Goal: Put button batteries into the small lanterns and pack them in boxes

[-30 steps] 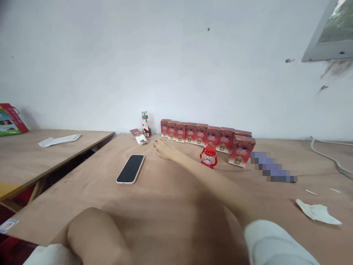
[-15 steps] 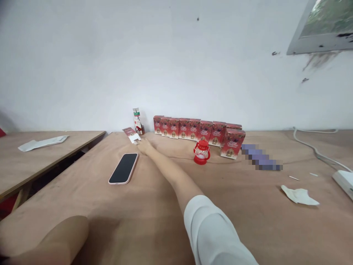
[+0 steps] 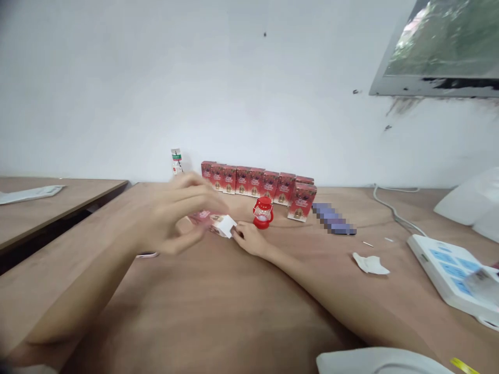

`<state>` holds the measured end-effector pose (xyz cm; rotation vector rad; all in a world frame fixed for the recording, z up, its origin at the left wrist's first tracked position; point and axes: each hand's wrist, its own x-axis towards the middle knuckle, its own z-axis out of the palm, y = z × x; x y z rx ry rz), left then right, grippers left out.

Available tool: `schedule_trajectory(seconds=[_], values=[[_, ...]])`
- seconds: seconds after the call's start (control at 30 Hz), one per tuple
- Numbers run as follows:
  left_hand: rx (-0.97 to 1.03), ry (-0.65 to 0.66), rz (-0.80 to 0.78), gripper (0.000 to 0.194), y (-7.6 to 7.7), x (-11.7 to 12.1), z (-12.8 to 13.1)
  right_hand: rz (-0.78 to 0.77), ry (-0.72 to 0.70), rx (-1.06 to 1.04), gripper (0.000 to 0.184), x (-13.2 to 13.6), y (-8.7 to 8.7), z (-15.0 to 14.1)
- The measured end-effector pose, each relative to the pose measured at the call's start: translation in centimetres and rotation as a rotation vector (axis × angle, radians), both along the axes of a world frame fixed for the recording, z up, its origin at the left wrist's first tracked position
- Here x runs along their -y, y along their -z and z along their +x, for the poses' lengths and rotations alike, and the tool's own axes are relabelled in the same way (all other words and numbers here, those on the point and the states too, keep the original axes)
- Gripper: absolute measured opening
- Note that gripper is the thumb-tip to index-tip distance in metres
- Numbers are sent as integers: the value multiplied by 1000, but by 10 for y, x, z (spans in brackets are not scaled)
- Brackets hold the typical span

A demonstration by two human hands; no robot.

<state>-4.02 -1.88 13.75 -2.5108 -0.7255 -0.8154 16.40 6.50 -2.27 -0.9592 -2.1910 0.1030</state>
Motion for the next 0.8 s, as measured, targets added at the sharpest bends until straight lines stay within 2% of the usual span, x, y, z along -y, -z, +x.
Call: schedule_trajectory(seconds=[0.07,0.13,0.2,0.3,0.4,0.53,0.63,0.7,0.8], values=[[-211,40,-110,48,9,-23,10,-35,31,-11,25,8,-2,14],[-367,-12,-237,69,29,-46,17,-81,58,-15,16,13,-5,18],[-433,-66,-337,82,52,-63,21,-119,85,-15,3,14,-7,18],[-443,-113,-417,69,76,-74,23,-141,136,6,26,14,-7,15],[-334,-114,-284,56,87,-71,19,-99,136,-9,34,15,-6,14],[-2,42,79,32,104,-61,7,91,43,-236,29,23,-7,13],[204,170,259,25,120,-54,1,251,-41,-390,22,32,-9,10],[236,226,317,26,129,-49,1,336,-102,-391,22,38,-8,10],[245,217,281,30,135,-46,5,440,-132,-348,23,42,-7,11]])
